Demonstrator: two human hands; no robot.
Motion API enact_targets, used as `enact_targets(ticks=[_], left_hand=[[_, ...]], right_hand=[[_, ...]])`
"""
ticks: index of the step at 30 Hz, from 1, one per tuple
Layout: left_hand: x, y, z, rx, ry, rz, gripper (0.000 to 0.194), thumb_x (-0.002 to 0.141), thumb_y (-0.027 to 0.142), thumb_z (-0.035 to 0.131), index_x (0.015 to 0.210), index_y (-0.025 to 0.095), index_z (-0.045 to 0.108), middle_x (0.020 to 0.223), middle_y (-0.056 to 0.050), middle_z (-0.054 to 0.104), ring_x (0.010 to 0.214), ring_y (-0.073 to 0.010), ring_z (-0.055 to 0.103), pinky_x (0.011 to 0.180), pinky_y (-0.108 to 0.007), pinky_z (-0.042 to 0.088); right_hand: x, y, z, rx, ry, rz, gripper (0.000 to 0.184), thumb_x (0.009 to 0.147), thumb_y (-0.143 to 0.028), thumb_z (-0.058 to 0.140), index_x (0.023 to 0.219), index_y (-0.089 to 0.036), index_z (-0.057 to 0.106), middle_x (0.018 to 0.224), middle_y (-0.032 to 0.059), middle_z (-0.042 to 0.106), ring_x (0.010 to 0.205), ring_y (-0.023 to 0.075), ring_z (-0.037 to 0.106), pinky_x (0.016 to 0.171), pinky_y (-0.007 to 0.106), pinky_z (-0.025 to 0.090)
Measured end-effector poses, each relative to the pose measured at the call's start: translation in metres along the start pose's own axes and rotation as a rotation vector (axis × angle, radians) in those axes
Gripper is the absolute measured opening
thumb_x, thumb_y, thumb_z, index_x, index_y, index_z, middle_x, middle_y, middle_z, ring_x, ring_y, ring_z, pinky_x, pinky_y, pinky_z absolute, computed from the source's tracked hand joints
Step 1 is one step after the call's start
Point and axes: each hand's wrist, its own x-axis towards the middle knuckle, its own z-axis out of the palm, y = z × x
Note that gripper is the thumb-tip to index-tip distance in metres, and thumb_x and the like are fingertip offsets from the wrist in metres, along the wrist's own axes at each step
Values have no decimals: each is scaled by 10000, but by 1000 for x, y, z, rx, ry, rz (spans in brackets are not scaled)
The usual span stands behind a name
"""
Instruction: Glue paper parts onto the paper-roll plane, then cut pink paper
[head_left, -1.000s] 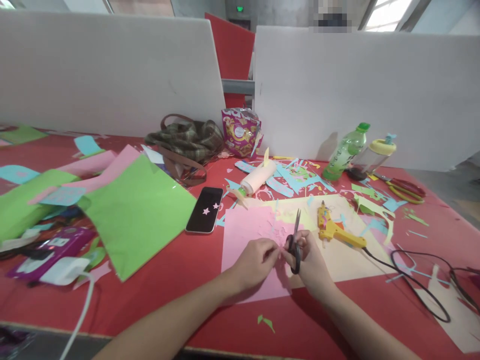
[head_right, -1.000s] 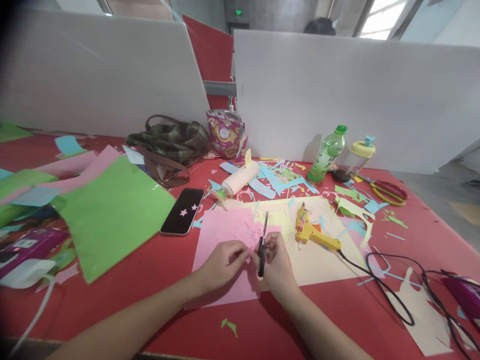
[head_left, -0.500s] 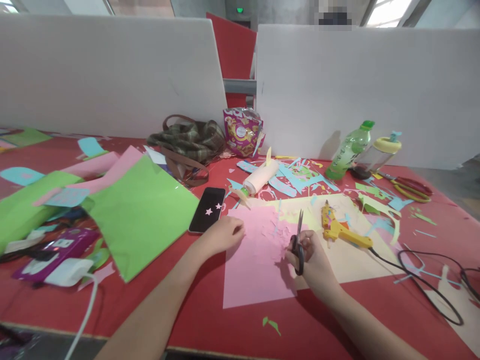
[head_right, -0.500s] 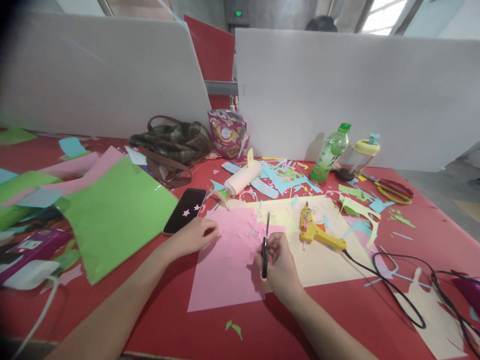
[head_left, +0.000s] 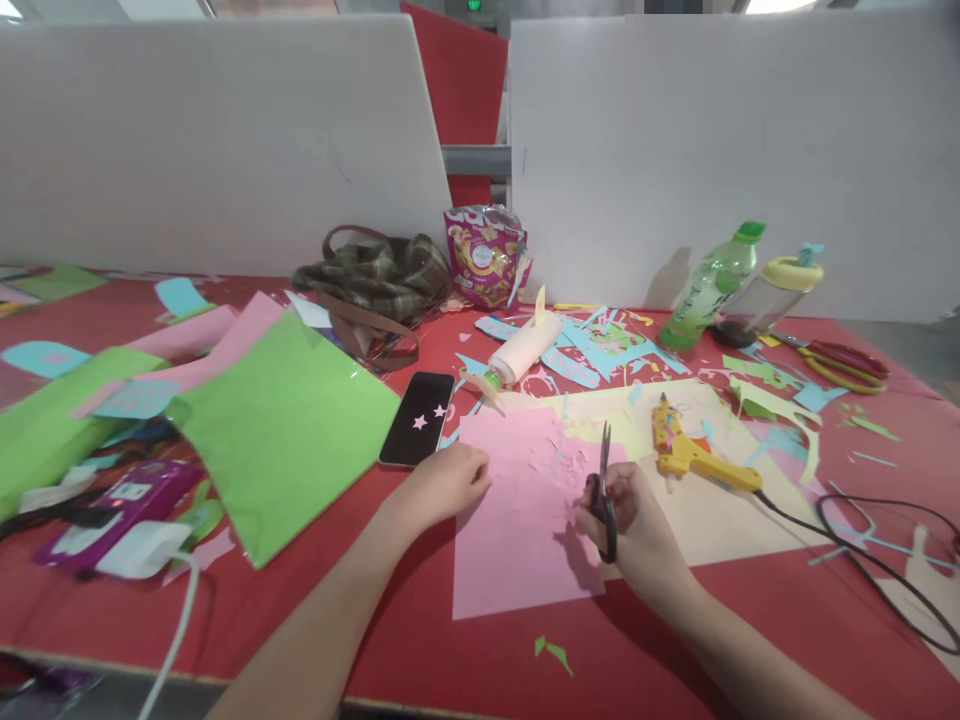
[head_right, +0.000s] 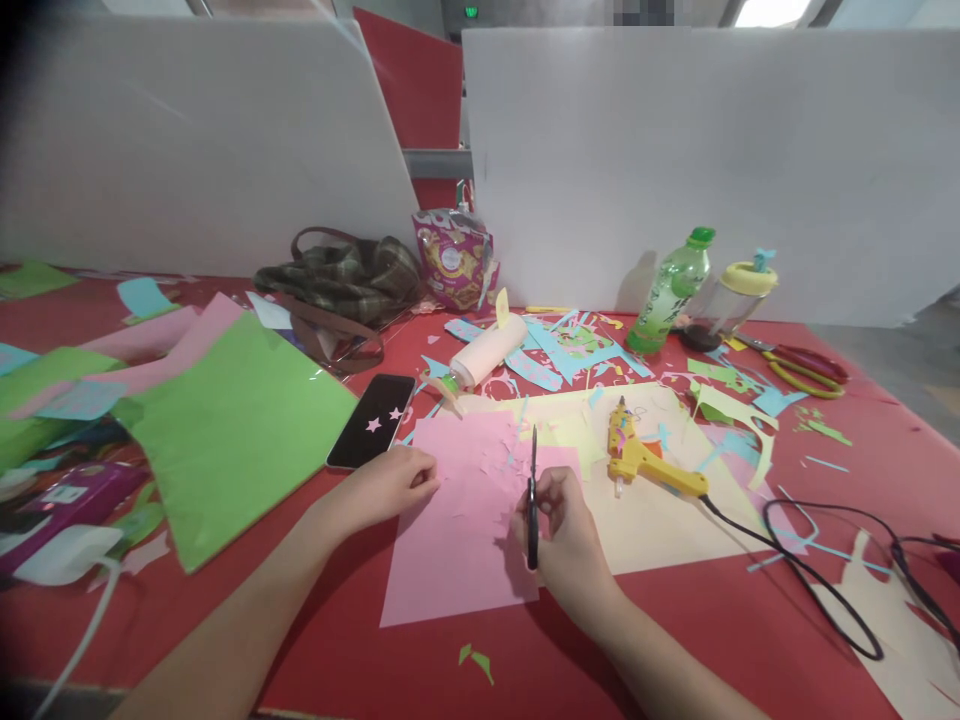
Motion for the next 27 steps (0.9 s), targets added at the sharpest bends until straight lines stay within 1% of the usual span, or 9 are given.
enact_targets(ticks=[5,8,10,12,14,16,18,21,27], left_hand=[[0,4,-4,95,26,-43,199,716,249,451,543,153,467,589,-33,526,550,-143,472,514,-244,278],[2,6,-2,151,98,-30,146,730,258,462,662,141,517,684,-59,548,644,-184,505,589,-284,329],[3,10,3,162,154,45,145,754,248,442,774,139,535,779,-72,552,733,-200,509,667,-315,348],[3,16,11,147,189,174,178,771,257,436,885,157,530,899,-78,541,852,-213,484,752,-345,341],[2,23,21,131,199,311,268,762,287,473,1012,192,487,1066,-83,492,993,-243,411,822,-386,309],[1,28,29,135,189,385,334,763,266,484,1090,217,438,1189,-86,417,1072,-261,340,865,-425,269],[0,31,35,139,171,409,325,775,236,468,1098,224,428,1223,-83,391,1094,-264,311,875,-441,253],[0,32,38,123,152,408,262,792,219,437,1053,208,450,1197,-85,413,1085,-256,317,865,-435,262],[1,30,39,58,177,408,126,786,237,450,892,181,488,1113,-79,456,1052,-225,344,855,-396,272]], right_hand=[[0,1,-1,-17,13,18,337,602,-143,622,739,-240,329,681,-39,506,581,110,491,460,214,372],[-1,2,-1,-26,10,-2,330,605,-120,610,740,-238,334,676,-38,505,585,109,487,479,219,379],[-1,2,-1,-30,10,-18,324,609,-106,602,741,-237,338,671,-41,498,592,108,484,495,222,382],[-2,3,-1,-33,18,-31,325,610,-100,604,746,-236,341,668,-43,488,595,108,478,509,226,386],[-2,3,0,-41,28,-32,331,608,-106,617,747,-234,345,665,-42,483,588,107,472,522,232,397],[-3,3,0,-39,32,-15,336,605,-122,630,750,-235,349,671,-40,486,582,107,470,528,237,413],[-3,3,-1,-28,24,6,336,607,-137,637,749,-240,350,680,-42,487,582,108,474,528,239,426],[-2,5,-1,-19,16,1,339,609,-134,640,748,-243,351,683,-44,483,591,109,477,547,246,436],[-2,4,-1,-55,23,-2,351,597,-114,637,749,-236,345,672,-44,483,580,102,474,518,225,423]])
